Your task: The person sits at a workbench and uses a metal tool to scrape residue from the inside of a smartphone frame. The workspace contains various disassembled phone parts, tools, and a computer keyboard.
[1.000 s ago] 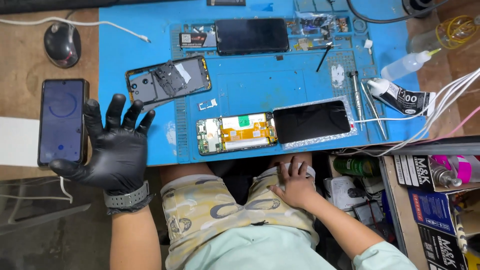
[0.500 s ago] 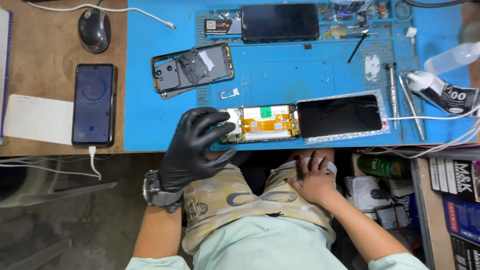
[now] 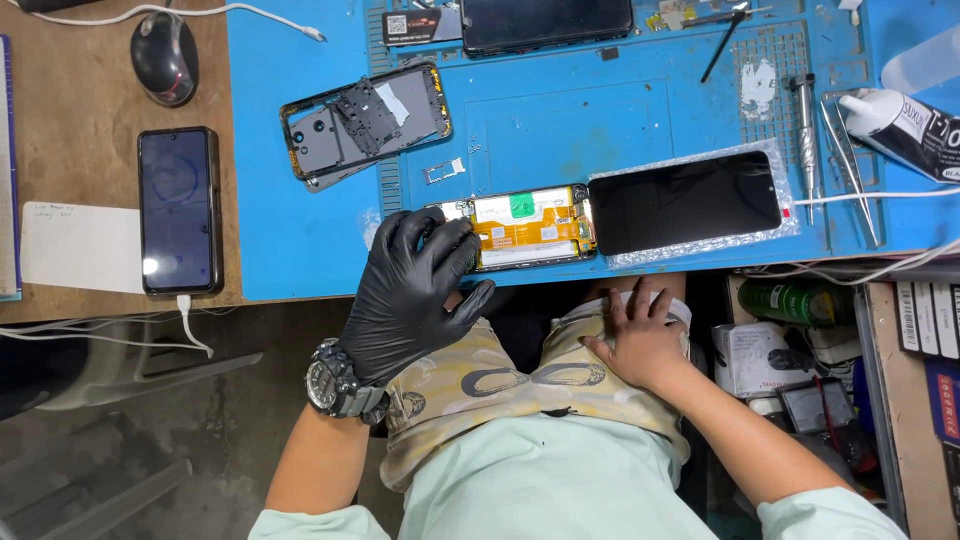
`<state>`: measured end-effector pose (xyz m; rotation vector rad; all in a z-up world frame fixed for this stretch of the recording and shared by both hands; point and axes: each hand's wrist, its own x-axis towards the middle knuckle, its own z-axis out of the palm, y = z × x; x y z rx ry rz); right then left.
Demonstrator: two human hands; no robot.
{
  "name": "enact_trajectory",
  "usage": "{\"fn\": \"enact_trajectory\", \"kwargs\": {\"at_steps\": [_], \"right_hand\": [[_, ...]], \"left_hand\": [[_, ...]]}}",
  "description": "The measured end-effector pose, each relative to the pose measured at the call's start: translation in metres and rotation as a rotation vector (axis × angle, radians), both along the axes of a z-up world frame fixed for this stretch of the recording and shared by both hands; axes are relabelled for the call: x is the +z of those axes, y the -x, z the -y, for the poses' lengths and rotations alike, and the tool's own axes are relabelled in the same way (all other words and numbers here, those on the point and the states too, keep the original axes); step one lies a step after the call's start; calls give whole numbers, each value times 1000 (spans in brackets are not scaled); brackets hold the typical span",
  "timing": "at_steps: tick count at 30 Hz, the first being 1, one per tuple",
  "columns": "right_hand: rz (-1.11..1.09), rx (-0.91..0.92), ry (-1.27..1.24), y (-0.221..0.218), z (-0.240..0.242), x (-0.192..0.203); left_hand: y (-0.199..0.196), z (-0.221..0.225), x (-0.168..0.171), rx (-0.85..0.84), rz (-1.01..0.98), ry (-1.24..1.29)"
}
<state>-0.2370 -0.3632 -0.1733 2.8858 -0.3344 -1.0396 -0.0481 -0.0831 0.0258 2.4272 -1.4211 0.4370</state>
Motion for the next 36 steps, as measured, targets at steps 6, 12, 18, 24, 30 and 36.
{"fn": "enact_trajectory", "kwargs": {"at_steps": [6, 12, 18, 24, 30, 36], "right_hand": [[14, 24, -7, 1, 2, 2], [7, 21, -19, 1, 3, 3], [18, 25, -25, 3, 6, -4], [-9, 22, -30, 3, 6, 0], [-25, 28, -17, 1, 5, 2], [-27, 32, -14, 1, 4, 6]], "left_hand": [[11, 12, 10, -4, 170, -73], [11, 29, 10, -109, 286, -169], [18, 37, 17, -100, 294, -241], [22, 45, 22, -84, 291, -306], [23, 48, 29, -80, 292, -327], [27, 46, 21, -84, 310, -375]]}}
